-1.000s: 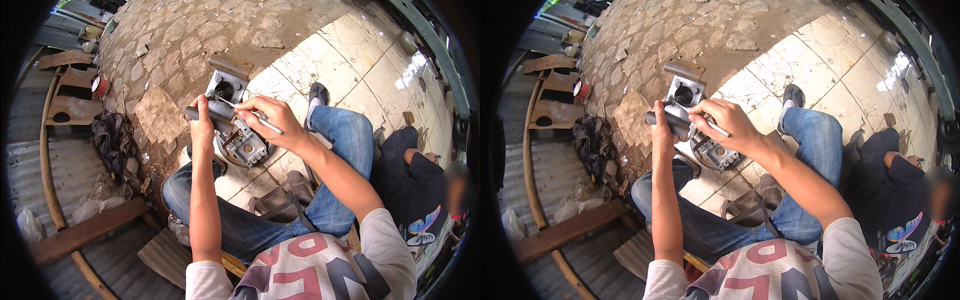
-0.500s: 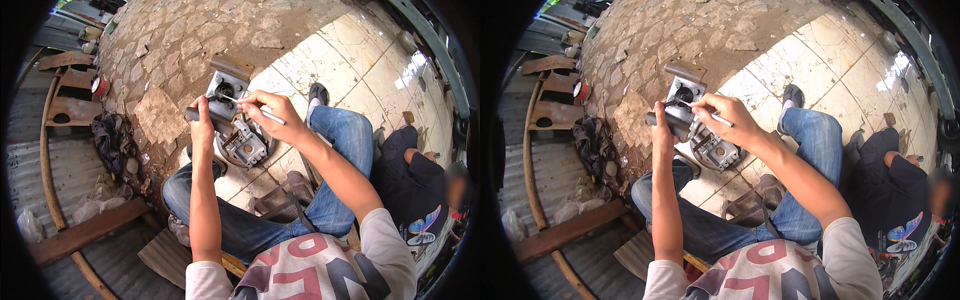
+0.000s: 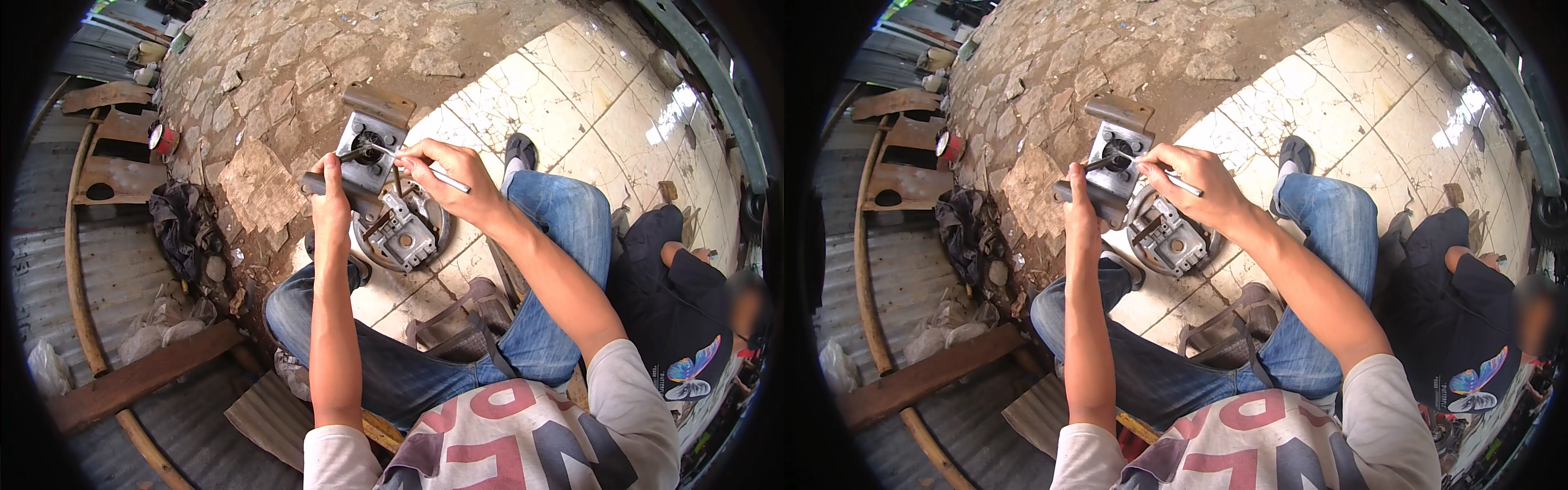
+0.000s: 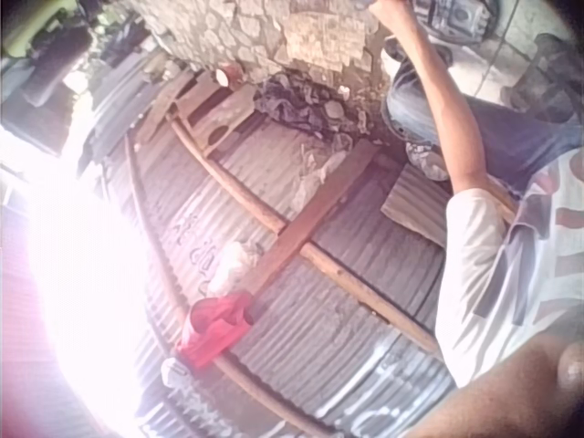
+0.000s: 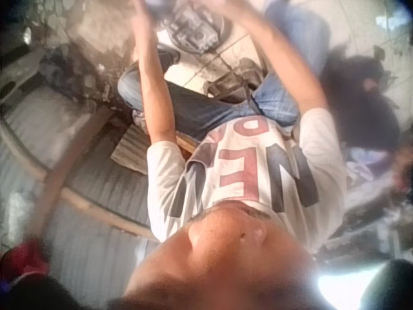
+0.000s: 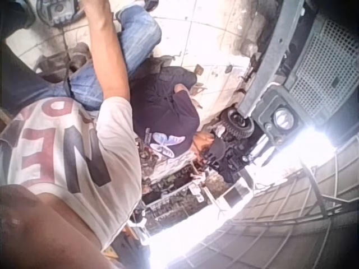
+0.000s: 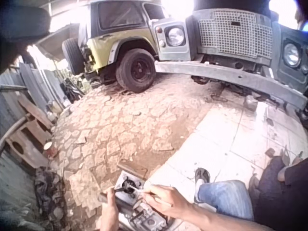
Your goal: The person sits on the floor and uses a screwdriver to adjust or remove screws from a small mechanical part held in their left hand. They repeatedly insert the screwdriver into the part and turn it while stabilizing the object.
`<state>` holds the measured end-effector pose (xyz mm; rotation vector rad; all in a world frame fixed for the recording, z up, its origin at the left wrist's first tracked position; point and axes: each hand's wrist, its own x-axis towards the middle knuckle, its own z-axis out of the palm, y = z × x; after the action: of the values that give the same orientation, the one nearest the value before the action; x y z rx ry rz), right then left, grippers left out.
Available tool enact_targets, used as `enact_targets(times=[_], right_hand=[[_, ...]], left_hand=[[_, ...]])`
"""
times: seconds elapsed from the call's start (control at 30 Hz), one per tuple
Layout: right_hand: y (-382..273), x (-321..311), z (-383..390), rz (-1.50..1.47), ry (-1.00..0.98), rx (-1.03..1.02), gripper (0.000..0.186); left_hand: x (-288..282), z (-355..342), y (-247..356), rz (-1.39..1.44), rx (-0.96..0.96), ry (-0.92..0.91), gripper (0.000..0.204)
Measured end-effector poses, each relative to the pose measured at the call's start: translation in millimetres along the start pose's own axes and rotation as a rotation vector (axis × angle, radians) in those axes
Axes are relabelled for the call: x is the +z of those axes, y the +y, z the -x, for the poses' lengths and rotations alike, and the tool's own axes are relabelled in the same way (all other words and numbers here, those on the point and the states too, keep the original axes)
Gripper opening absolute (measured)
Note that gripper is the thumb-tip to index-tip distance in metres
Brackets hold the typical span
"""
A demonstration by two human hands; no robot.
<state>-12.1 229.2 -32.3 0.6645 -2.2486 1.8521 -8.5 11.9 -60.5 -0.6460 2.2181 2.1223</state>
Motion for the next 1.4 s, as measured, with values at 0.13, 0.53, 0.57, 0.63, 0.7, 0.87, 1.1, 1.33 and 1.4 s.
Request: enact_targets(times=[0.13, 0.53, 0.57, 0.63, 0.7, 0.87, 1.1, 1.33, 1.4], right_hand=[[-2, 1, 2, -0.054, 0.044, -0.018, 0.016], [-3, -1, 4, -0.329, 0.151, 0.188, 0.037], [-3, -1, 4, -0.367, 0.172, 0.206, 0.038], [-4, -1, 3, -0.379, 0.194, 0.214, 0.038], [-4, -1, 2, -0.325, 0.195, 0.193, 0.035], [-6, -1, 4, 0.155, 0.069, -0.014, 0.019], [-11, 2, 5, 0.352, -0.023, 0.003, 0.019], [-2, 6, 6, 0.392, -0.032, -0.116, 0.018], [-2, 7, 6, 0.439, -0.027, -0.155, 0.018]], left_hand=[[5, 6, 9, -0.035, -0.011, 0.005, 0.060], [23, 21, 25, -0.184, 0.076, -0.008, 0.065], [23, 22, 26, -0.201, 0.069, -0.008, 0.067], [23, 22, 26, -0.221, 0.063, 0.004, 0.068], [22, 20, 24, -0.212, 0.073, 0.027, 0.068], [12, 7, 11, -0.144, 0.061, 0.045, 0.066], [13, 12, 12, -0.152, 0.083, 0.055, 0.065], [13, 15, 18, -0.148, 0.070, 0.062, 0.060], [14, 16, 19, -0.135, 0.083, 0.058, 0.059]])
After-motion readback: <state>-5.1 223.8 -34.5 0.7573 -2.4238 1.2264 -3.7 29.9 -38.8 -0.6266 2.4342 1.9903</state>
